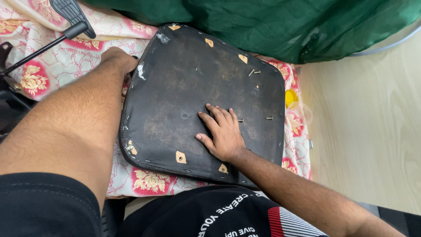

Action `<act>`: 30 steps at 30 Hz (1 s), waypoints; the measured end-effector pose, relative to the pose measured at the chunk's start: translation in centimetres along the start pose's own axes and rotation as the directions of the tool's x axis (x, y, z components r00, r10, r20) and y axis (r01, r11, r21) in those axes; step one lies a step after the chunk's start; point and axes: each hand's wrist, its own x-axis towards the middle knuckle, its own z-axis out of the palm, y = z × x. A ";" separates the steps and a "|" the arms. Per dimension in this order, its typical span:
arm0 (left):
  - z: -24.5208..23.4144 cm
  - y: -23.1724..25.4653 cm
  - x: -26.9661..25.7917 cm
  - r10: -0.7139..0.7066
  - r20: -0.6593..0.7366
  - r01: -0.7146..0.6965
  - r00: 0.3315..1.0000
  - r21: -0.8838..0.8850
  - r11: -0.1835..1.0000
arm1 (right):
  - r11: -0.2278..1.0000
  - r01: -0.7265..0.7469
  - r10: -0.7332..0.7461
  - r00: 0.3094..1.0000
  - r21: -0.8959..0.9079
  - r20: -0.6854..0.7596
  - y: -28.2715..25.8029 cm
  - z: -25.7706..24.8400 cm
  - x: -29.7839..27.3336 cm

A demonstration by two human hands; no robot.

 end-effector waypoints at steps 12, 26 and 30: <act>1.6 1.7 0.7 -0.073 -0.151 0.086 0.986 0.079 0.993 | 0.991 0.130 -0.133 0.986 0.030 0.104 0.2 0.4 -1.6; -1.1 6.8 -12.4 0.529 -0.455 -0.583 0.717 0.025 0.812 | 0.993 0.038 -0.044 0.998 0.114 0.046 3.0 1.7 4.2; -0.1 5.8 -15.8 0.583 -0.453 -0.659 0.675 -0.014 0.752 | 0.989 -0.113 0.113 0.994 0.092 0.009 4.9 1.7 7.5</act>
